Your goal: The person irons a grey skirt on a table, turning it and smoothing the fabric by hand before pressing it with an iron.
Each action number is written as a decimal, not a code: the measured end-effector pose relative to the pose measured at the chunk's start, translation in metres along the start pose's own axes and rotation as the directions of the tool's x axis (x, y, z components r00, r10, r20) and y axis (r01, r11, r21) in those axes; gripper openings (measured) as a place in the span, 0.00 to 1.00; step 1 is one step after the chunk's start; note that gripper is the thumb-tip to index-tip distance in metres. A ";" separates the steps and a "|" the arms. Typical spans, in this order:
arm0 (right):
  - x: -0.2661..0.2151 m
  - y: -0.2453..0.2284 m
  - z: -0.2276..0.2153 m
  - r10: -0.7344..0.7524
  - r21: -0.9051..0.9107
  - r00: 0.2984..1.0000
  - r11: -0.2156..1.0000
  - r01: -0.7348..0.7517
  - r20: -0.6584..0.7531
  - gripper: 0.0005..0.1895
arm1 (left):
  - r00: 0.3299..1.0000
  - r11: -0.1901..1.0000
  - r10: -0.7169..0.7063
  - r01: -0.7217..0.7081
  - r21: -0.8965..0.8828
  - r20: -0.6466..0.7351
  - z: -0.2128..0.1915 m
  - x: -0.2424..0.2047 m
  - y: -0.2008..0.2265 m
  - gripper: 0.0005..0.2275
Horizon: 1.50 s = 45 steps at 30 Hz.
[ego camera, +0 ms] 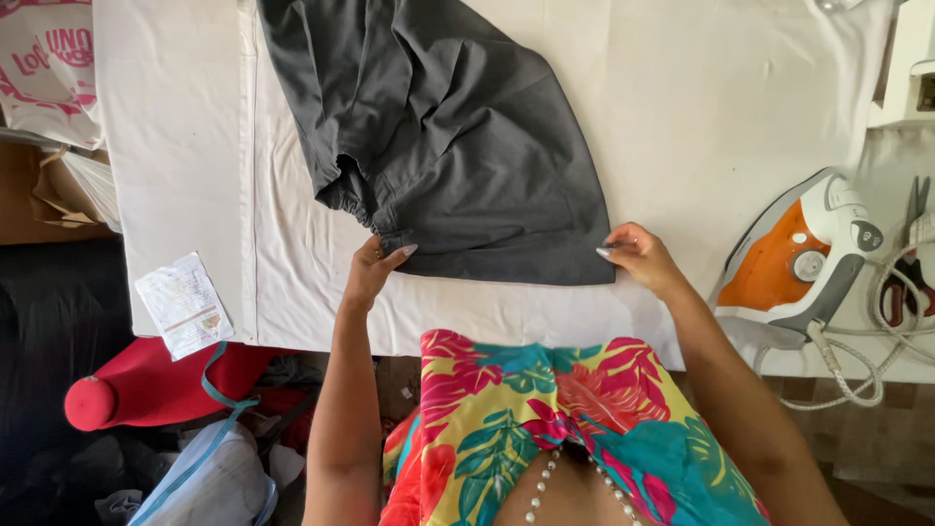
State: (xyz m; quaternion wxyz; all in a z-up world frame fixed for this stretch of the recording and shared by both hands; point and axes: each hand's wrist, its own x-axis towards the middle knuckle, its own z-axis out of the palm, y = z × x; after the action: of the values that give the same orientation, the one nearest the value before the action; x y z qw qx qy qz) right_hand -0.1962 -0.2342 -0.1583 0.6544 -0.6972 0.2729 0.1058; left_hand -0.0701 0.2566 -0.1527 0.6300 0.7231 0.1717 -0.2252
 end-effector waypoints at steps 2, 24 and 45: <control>-0.017 -0.033 0.002 0.072 -0.123 0.982 0.991 -0.051 0.173 0.19 | 0.998 1.000 -0.015 0.016 -0.011 0.056 0.023 -0.034 0.057 0.17; -0.006 -0.074 0.006 -0.013 -0.229 0.977 0.971 0.062 0.211 0.21 | 1.000 0.958 -0.001 -0.003 -0.288 -0.011 0.007 -0.025 0.020 0.14; 0.003 -0.091 0.006 -0.236 -0.502 0.921 0.782 0.370 0.311 0.10 | 1.000 0.959 0.006 -0.006 -0.284 -0.002 0.002 -0.010 0.005 0.13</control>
State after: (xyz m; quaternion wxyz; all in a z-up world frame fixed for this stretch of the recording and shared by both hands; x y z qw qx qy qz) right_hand -0.1449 -0.2295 -0.0826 0.4611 -0.8733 0.0363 0.1531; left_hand -0.0764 0.2543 -0.1432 0.7278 0.6260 0.2004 -0.1958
